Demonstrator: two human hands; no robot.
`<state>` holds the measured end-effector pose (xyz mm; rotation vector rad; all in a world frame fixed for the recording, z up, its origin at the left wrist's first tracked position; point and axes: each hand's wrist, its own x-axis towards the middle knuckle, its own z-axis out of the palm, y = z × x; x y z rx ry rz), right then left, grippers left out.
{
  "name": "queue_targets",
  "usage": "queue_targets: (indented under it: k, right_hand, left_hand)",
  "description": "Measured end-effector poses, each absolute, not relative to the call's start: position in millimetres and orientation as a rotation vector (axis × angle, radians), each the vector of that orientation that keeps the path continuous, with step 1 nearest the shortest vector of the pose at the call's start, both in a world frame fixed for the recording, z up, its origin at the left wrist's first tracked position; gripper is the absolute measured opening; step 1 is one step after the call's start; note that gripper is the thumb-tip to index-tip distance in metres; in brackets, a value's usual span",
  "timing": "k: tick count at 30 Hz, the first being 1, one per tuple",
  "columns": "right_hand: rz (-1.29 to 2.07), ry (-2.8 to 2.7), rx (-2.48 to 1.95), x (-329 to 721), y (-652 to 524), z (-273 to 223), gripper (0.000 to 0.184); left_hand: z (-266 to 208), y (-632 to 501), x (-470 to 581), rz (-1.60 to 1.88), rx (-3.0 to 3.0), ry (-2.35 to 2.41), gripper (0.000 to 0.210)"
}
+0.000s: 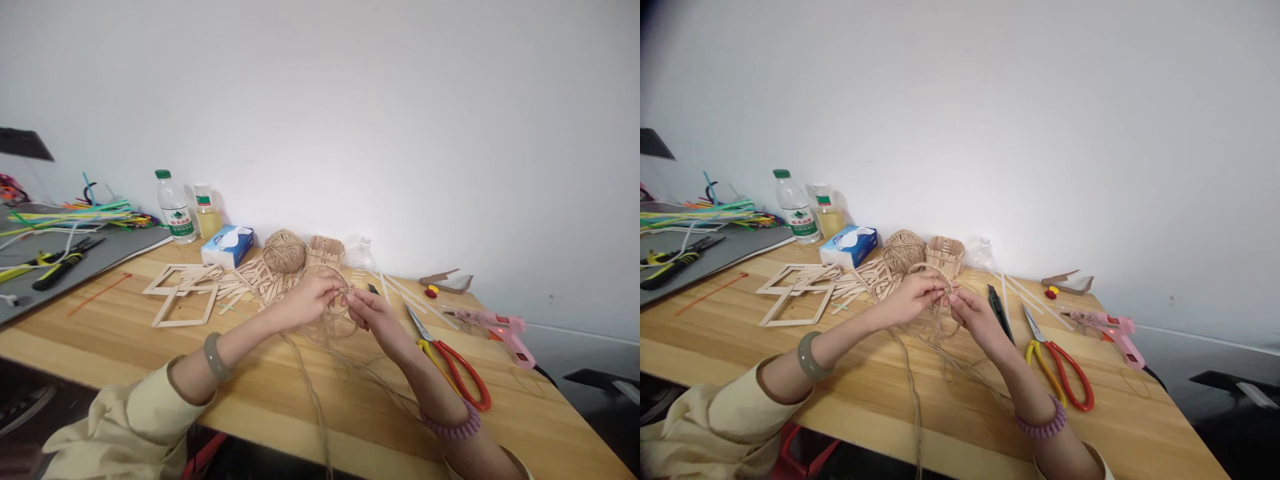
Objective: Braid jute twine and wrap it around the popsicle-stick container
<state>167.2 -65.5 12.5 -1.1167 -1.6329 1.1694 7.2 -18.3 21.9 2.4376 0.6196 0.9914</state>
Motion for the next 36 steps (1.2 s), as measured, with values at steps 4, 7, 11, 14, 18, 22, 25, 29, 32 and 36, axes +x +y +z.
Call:
queue_targets:
  k: [4, 7, 11, 14, 18, 22, 25, 29, 32, 36]
  right_hand:
    - [1.270, -1.566, -1.031, 169.1, -66.5, 14.2, 0.028]
    - [1.284, -1.541, -1.005, 171.2, -66.5, 15.6, 0.028]
    - [1.288, -1.535, -1.003, 171.4, -66.8, 16.6, 0.028]
    - [1.312, -1.565, -1.010, 168.7, -68.3, 16.4, 0.030]
    - [1.297, -1.702, -1.045, 163.8, -70.8, 16.3, 0.032]
    - [1.107, -1.902, -1.109, 160.9, -72.3, 15.5, 0.033]
    - [0.963, -2.027, -1.147, 160.2, -73.0, 13.7, 0.035]
    - [0.914, -2.112, -1.141, 158.8, -75.7, 10.6, 0.038]
    - [0.999, -2.115, -1.125, 156.8, -78.0, 9.9, 0.038]
    - [1.187, -1.986, -1.063, 154.6, -79.1, 10.9, 0.037]
  left_hand:
    - [23.4, -19.0, 4.6, 1.044, 2.465, 0.582, 0.022]
    - [25.2, -21.9, 4.5, 1.058, 2.402, 0.545, 0.022]
    - [26.6, -25.7, 7.9, 1.053, 2.136, 0.480, 0.024]
    - [25.0, -25.6, 11.7, 1.102, 1.811, 0.543, 0.024]
    - [20.6, -20.9, 13.1, 1.147, 1.615, 0.705, 0.024]
    - [19.8, -17.7, 10.2, 1.090, 1.712, 0.791, 0.027]
    - [20.6, -18.1, 9.5, 1.049, 1.762, 0.837, 0.029]
    - [18.6, -15.6, 11.1, 0.969, 1.703, 0.867, 0.026]
    - [18.6, -8.7, 8.5, 0.904, 1.608, 0.881, 0.024]
    - [25.8, 5.3, -3.9, 1.029, 1.550, 0.843, 0.028]
